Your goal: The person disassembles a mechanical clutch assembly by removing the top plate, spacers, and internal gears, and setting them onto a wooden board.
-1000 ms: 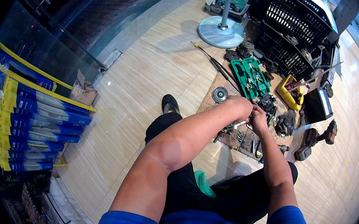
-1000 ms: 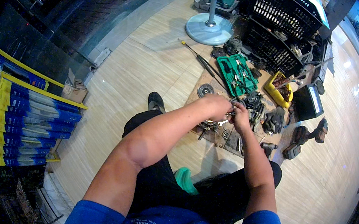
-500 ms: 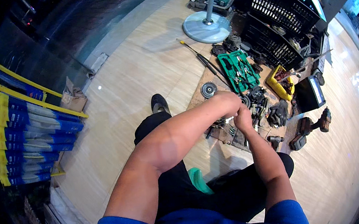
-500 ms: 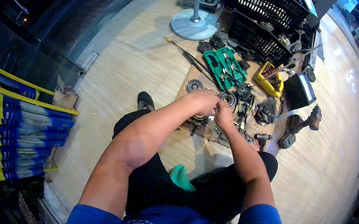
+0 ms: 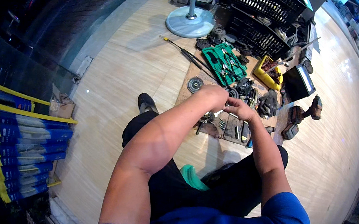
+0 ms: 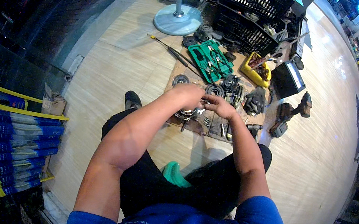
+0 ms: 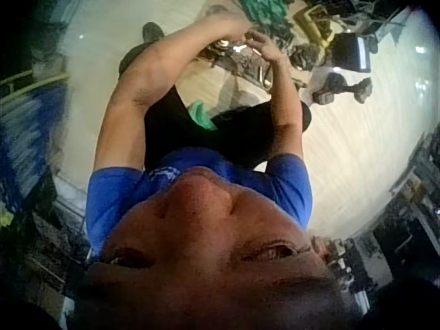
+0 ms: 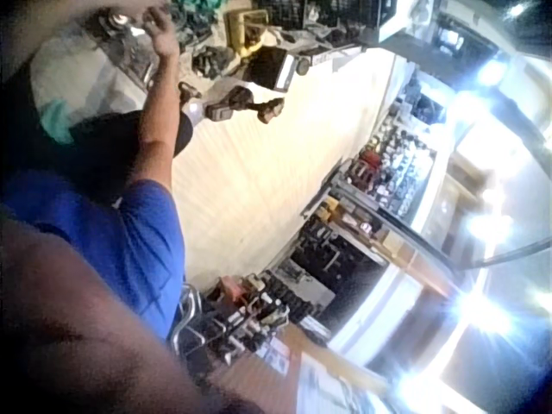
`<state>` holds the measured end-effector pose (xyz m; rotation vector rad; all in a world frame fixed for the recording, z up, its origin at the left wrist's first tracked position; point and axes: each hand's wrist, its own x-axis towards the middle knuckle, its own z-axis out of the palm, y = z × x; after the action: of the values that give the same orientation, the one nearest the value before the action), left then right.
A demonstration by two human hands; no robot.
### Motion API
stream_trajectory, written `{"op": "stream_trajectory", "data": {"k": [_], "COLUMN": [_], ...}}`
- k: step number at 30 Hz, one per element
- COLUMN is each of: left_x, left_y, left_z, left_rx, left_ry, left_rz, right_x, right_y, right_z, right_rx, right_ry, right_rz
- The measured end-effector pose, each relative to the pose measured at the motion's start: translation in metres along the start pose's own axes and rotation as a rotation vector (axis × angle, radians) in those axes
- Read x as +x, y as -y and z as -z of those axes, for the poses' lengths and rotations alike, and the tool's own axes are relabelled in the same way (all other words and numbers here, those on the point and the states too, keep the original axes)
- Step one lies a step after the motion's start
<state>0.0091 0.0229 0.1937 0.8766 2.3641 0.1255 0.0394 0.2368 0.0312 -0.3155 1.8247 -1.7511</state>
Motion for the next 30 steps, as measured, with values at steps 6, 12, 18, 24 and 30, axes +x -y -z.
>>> {"op": "stream_trajectory", "data": {"k": [6, 12, 18, 24, 30], "left_x": [0.006, -0.001, -0.003, -0.003, -0.005], "left_y": [0.005, 0.004, 0.003, -0.002, 0.003], "left_z": [-0.009, -0.005, -0.001, 0.003, 0.003], "left_rx": [0.024, 0.004, 0.004, 0.023, 0.004], "left_ry": [-0.003, -0.008, -0.007, -0.020, -0.020], "left_rz": [0.001, 0.002, -0.004, -0.020, -0.013], "right_x": [0.002, 0.001, 0.001, 0.009, 0.020], "right_y": [0.016, 0.027, 0.015, -0.003, 0.015], "right_z": [-0.006, -0.015, -0.003, 0.002, -0.022], "right_rx": [-0.254, -0.372, -0.372, -0.668, -0.603], "right_ry": [-0.011, -0.073, -0.023, -0.281, -0.534], "right_rz": [0.039, 0.078, 0.029, 0.166, 0.020]}}
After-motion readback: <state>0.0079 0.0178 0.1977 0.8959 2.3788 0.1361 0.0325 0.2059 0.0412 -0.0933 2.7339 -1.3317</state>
